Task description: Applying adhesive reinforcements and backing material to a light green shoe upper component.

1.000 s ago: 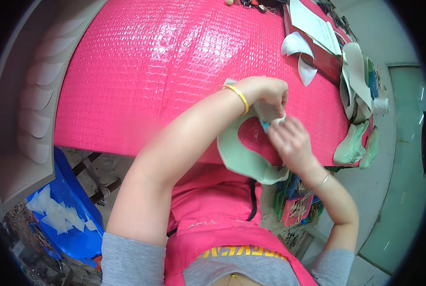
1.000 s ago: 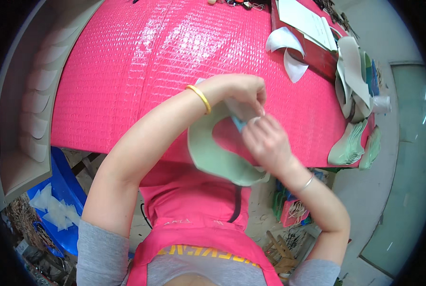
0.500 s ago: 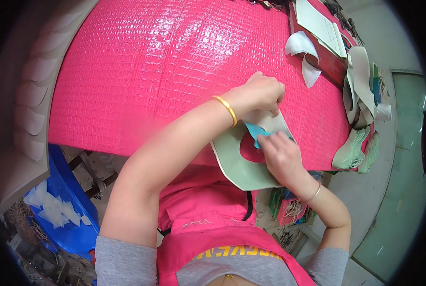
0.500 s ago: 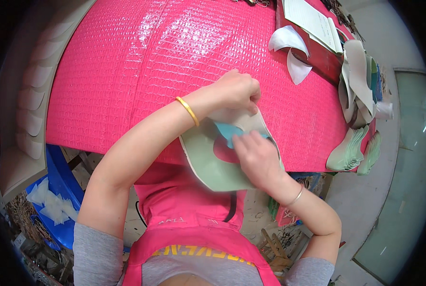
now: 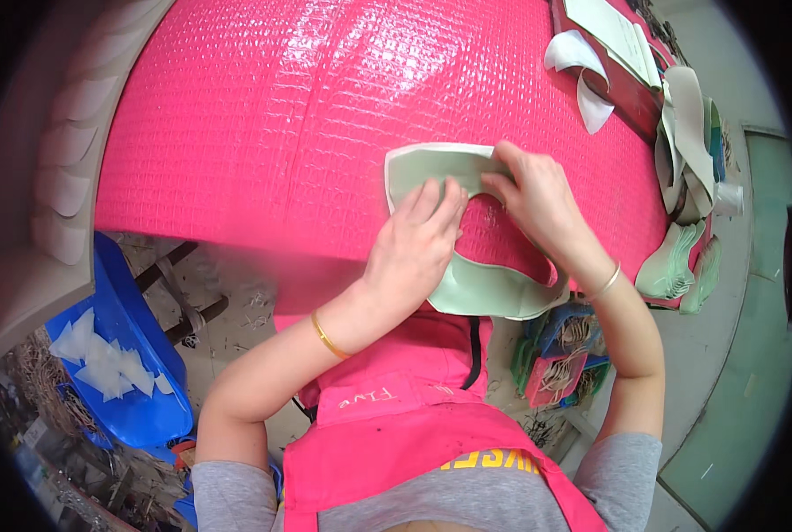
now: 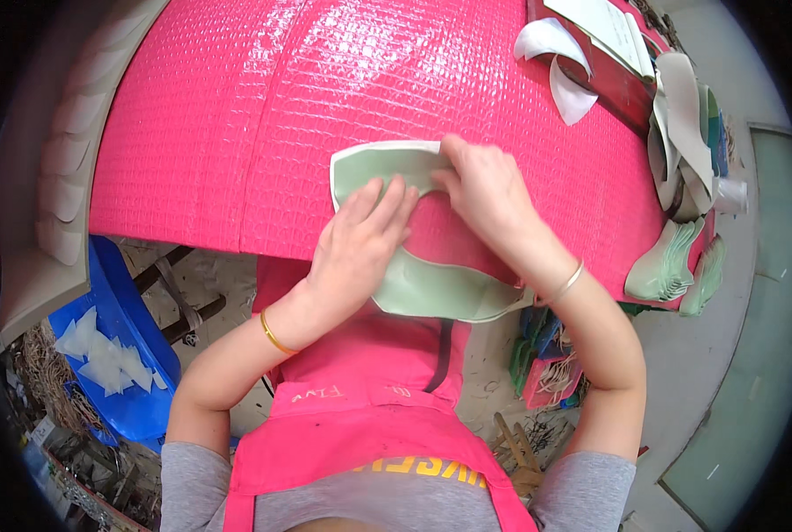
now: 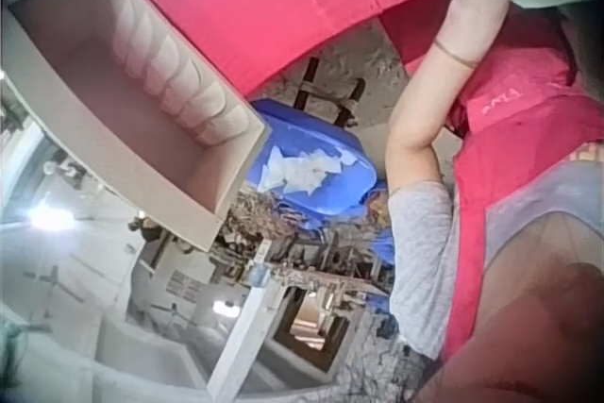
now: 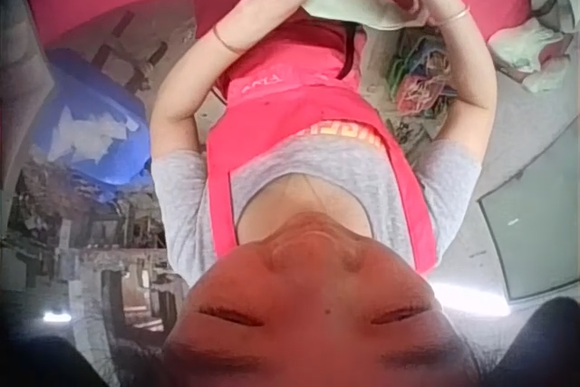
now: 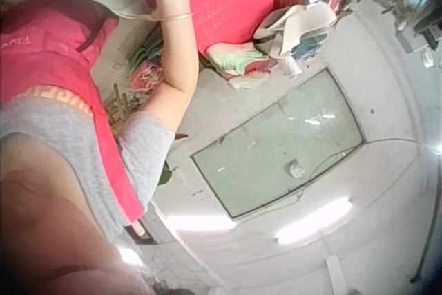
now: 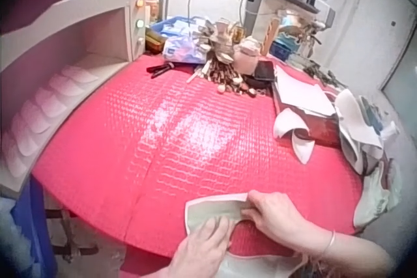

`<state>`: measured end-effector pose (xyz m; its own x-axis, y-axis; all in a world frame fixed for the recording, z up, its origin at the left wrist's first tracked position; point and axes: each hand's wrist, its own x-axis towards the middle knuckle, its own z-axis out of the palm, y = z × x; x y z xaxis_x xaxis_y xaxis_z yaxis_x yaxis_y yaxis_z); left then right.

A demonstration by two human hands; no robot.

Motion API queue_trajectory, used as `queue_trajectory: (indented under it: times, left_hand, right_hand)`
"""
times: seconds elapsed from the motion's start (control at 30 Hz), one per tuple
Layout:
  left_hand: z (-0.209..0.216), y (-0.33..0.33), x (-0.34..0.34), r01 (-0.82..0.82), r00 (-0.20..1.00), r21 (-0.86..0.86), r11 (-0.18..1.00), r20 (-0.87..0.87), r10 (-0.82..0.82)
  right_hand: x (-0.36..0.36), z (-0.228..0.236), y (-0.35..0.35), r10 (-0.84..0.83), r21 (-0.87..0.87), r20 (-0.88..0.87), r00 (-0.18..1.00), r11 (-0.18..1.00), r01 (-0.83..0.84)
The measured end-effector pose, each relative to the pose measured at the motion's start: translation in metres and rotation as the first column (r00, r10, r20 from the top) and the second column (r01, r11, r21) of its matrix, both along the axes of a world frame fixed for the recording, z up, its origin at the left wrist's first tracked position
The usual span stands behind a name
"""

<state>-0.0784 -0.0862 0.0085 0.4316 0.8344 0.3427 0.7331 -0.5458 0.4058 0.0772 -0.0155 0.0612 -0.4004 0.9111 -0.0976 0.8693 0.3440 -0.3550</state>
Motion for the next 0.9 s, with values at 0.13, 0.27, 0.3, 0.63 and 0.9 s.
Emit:
queue_trajectory:
  times: [0.13,0.27,0.3,0.63,0.9]
  left_hand:
    - [-0.012,0.004,-0.003,0.043,0.999,0.052,0.998,-0.013,-0.043]
    - [-0.002,0.01,0.005,0.02,1.0,-0.026,0.999,-0.018,-0.02]
    - [0.002,0.012,0.009,0.017,0.998,-0.072,0.997,-0.065,-0.022]
    - [-0.003,0.015,0.024,0.021,1.0,0.044,0.999,-0.014,-0.021]
    - [-0.003,0.017,0.028,0.073,0.995,0.048,0.996,-0.072,-0.069]
  right_hand:
    - [0.008,-0.005,0.018,0.036,-0.034,0.055,0.998,0.999,-0.034]
    - [0.01,-0.008,0.021,0.038,-0.041,0.045,0.998,0.999,-0.036]
    - [0.01,-0.01,0.021,0.038,-0.028,0.046,0.998,0.999,-0.037]
    - [0.024,-0.009,0.006,-0.066,-0.018,-0.069,0.995,0.998,0.065]
    - [0.036,-0.006,0.002,0.041,-0.058,-0.184,0.982,0.997,-0.052]
